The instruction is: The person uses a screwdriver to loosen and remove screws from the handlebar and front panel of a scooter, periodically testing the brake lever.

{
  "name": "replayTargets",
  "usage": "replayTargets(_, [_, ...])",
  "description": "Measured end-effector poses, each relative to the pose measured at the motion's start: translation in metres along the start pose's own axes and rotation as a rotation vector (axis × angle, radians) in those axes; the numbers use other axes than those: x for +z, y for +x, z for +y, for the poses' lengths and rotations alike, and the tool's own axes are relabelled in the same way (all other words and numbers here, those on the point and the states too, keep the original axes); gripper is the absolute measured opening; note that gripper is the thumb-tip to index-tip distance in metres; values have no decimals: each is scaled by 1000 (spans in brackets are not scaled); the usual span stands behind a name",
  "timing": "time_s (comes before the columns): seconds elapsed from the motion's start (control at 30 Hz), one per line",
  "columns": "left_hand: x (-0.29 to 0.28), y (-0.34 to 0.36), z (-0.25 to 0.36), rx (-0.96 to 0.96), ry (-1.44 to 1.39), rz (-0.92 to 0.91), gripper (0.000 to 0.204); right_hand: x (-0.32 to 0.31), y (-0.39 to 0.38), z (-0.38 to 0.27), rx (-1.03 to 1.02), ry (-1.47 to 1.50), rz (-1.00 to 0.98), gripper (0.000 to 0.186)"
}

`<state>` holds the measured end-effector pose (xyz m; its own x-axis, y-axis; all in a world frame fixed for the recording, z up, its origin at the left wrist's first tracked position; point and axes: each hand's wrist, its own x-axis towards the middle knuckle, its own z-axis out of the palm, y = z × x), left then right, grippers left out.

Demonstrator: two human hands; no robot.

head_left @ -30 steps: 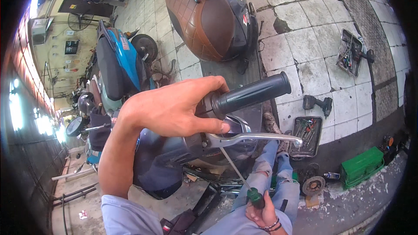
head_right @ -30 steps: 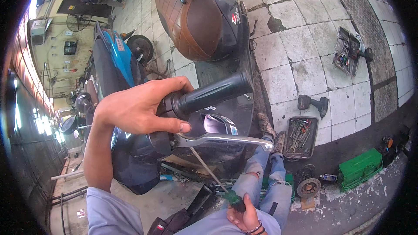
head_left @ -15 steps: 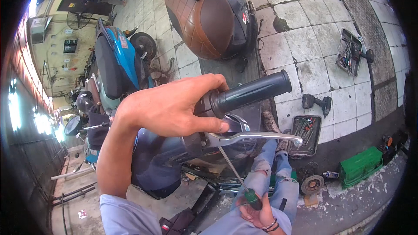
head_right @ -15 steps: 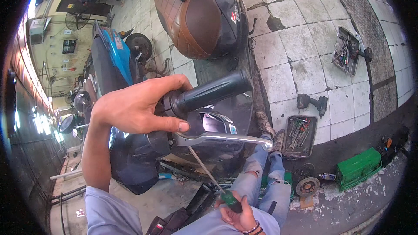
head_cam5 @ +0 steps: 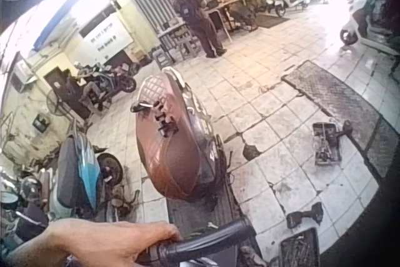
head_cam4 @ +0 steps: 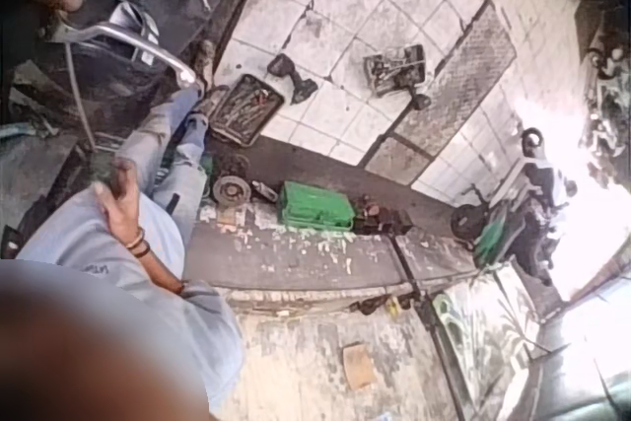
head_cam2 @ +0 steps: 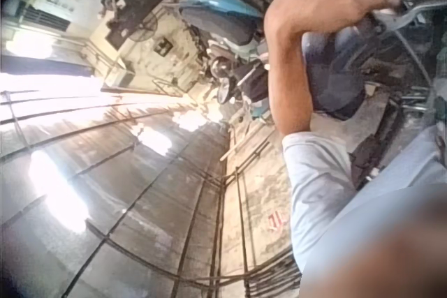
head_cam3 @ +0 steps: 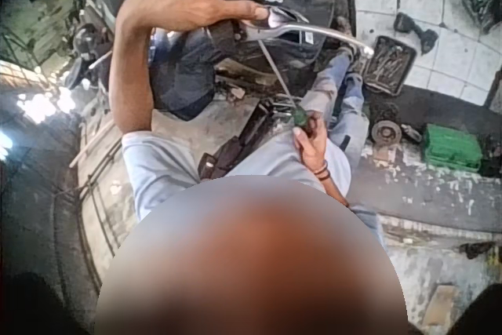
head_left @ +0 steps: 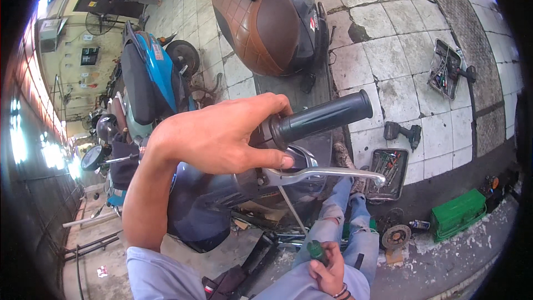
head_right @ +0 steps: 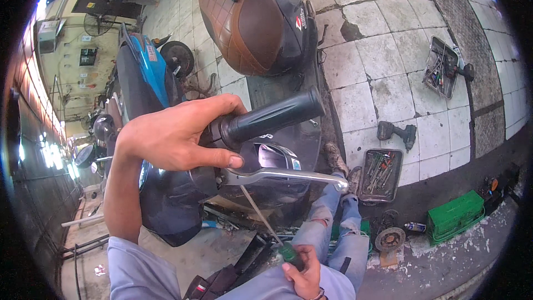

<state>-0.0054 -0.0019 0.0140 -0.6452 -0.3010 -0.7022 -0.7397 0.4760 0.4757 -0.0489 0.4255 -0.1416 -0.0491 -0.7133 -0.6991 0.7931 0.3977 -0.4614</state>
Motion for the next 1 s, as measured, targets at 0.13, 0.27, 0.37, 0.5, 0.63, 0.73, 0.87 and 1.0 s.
replayTargets(0.13, [-1,1,1,-18,-14,-12,65,-27,-5,10,334,486,-145,45])
replayTargets(0.27, [-1,1,1,-30,3,-18,64,-30,3,12,433,522,-207,43])
replayTargets(0.37, [0,1,0,-20,-10,-16,64,-8,6,-3,245,510,-63,37])
replayTargets(0.5, [-2,1,3,-60,-34,-34,64,-48,7,36,195,410,-127,39])
replayTargets(0.63, [-2,-1,-1,-41,-23,-28,64,-30,11,8,478,573,-392,51])
replayTargets(0.73, [0,3,-3,-17,-42,-36,64,5,12,-13,421,508,192,62])
replayTargets(0.87, [-2,1,-2,-17,-52,-28,63,-43,7,28,397,666,-131,54])
replayTargets(1.0, [1,-1,-6,1,-14,2,64,-46,4,29,558,576,-270,56])
